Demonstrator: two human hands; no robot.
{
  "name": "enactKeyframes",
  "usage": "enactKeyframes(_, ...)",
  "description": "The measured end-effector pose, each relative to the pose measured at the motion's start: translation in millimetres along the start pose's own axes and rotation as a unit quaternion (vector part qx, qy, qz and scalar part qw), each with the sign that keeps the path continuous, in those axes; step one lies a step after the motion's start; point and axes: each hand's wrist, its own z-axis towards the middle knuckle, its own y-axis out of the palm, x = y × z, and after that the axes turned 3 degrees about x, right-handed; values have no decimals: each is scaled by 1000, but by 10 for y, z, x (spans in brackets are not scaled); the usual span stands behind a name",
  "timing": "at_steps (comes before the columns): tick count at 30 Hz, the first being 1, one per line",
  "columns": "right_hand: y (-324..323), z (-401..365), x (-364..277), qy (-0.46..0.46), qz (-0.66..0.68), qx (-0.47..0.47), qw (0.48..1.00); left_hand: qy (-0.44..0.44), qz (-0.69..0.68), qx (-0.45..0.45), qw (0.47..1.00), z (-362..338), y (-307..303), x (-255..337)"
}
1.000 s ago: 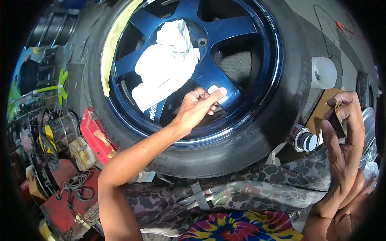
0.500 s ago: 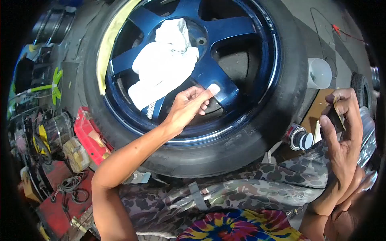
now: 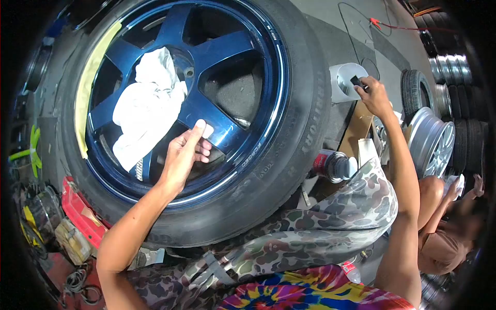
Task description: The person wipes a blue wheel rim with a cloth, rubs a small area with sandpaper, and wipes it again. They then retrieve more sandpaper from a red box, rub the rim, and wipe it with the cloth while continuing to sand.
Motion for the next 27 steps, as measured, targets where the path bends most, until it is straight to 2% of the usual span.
enactKeyframes(2, 286, 114, 313, -21, -28, -7, 999, 6, 30, -3, 1000, 15, -7, -54)
enactKeyframes(4, 480, 237, 455, 44, -84, -88, 992, 17, 86, -22, 996, -15, -4, -38)
enactKeyframes(5, 518, 280, 465, 38, -81, -90, 992, 14, 111, -17, 994, 2, 6, -69)
enactKeyframes(7, 564, 365, 492, 71, -110, -167, 977, 6, 154, -27, 988, -10, 34, -73)
enactKeyframes(9, 701, 329, 691, 41, -101, -152, 982, -14, 179, -27, 983, 2, 17, -95)
enactKeyframes(11, 820, 360, 863, 62, -107, -175, 977, 20, 160, -41, 986, 26, -13, -137)
enactKeyframes(12, 812, 359, 878, 55, -106, -161, 980, 6, 168, -29, 985, -21, 3, -49)
enactKeyframes(13, 742, 332, 857, 48, -104, -147, 982, 46, 130, 4, 990, -20, 31, -99)
enactKeyframes(15, 649, 281, 850, -10, -61, -68, 996, 26, 129, -10, 991, 16, -36, -72)
enactKeyframes(17, 464, 208, 614, -5, -31, 0, 1000, 17, 101, 1, 995, 7, -81, -19)
enactKeyframes(23, 64, 126, 336, -10, -41, 57, 997, 25, 19, -3, 999, 54, -166, -83)
enactKeyframes(27, -273, 130, -8, -10, -52, 60, 997, 22, 4, 19, 1000, 1, -170, -69)
